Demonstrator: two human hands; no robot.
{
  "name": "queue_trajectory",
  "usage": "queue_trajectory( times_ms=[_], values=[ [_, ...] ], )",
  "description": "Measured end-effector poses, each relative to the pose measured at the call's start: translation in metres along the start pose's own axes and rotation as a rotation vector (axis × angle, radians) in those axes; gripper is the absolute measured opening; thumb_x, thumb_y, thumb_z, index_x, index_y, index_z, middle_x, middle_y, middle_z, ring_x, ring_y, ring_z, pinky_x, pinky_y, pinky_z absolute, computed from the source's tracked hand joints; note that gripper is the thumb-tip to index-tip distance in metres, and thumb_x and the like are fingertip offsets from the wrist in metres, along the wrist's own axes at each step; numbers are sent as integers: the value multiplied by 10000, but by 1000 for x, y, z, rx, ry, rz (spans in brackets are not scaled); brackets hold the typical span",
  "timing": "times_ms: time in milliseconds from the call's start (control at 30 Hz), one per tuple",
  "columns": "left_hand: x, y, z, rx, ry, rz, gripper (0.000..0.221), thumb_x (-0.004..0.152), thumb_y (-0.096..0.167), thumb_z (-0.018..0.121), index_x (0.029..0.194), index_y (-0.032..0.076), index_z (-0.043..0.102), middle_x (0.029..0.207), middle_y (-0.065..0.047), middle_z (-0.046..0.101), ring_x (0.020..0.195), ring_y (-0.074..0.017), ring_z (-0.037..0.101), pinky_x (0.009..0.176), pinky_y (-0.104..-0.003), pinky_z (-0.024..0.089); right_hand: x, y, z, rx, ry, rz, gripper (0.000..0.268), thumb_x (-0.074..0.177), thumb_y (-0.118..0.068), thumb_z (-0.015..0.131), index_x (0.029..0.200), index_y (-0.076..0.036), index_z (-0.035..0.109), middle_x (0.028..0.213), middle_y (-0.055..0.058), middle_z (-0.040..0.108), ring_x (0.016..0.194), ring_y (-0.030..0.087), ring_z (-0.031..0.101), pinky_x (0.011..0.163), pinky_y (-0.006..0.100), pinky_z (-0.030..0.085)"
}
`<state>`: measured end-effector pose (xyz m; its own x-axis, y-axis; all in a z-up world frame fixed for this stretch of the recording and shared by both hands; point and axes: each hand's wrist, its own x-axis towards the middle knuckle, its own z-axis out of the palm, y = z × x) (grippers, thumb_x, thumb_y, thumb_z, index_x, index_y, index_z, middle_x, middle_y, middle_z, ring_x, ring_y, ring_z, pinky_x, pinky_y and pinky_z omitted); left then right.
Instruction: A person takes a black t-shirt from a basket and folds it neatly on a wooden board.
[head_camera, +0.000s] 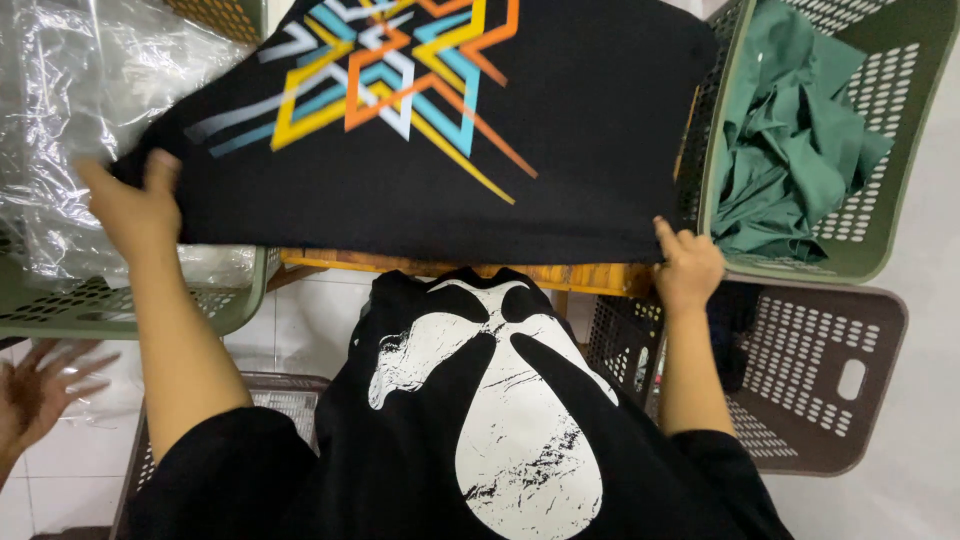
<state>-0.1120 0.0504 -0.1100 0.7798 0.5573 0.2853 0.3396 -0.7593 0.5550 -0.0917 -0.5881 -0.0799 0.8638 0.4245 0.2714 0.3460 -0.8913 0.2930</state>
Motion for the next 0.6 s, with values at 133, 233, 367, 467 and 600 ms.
queue_trajectory(
  times_ms=[133, 233, 367, 467, 600],
  values=[
    [-43, -27, 11, -36, -318, -566, 559, 665, 420, 816, 907, 91, 436, 934, -100, 533, 819, -203, 527, 668, -312, 418, -47, -11, 32, 30, -316, 47, 630, 481, -146, 579, 1104, -206, 643, 602, 7, 458, 510, 227, 438, 422, 343, 304],
    [-51, 13, -14, -231, -419, -864, 498, 601, 384, 788, 870, 104, 478, 921, -38, 574, 809, -121, 571, 672, -242, 474, -66, -13, 33, 62, -339, 57, 682, 435, -105, 547, 1100, -218, 651, 591, -3, 396, 450, 232, 401, 408, 326, 312],
    [-44, 60, -52, 59, -980, -955, 536, 605, 490, 690, 917, 66, 590, 592, -71, 460, 393, -133, 253, 352, -273, 158, -78, -11, 24, 56, -330, 45, 639, 400, -103, 606, 1015, -259, 675, 638, -23, 368, 401, 181, 361, 339, 283, 276],
    [-62, 53, -48, -179, -1054, -1014, 244, 636, 127, 721, 860, 65, 648, 891, -57, 631, 800, -157, 558, 749, -247, 429, -80, -11, 16, 96, -377, 15, 650, 411, -195, 683, 1057, -263, 664, 645, -47, 380, 504, 149, 474, 377, 277, 361],
    [-65, 55, -57, -400, -841, -898, 394, 740, 206, 579, 1120, 111, 529, 1065, -13, 564, 951, -139, 507, 856, -251, 367, -76, -11, 7, 97, -398, 25, 622, 439, -149, 610, 1045, -274, 671, 660, -54, 385, 582, 147, 474, 385, 266, 347]
  ],
)
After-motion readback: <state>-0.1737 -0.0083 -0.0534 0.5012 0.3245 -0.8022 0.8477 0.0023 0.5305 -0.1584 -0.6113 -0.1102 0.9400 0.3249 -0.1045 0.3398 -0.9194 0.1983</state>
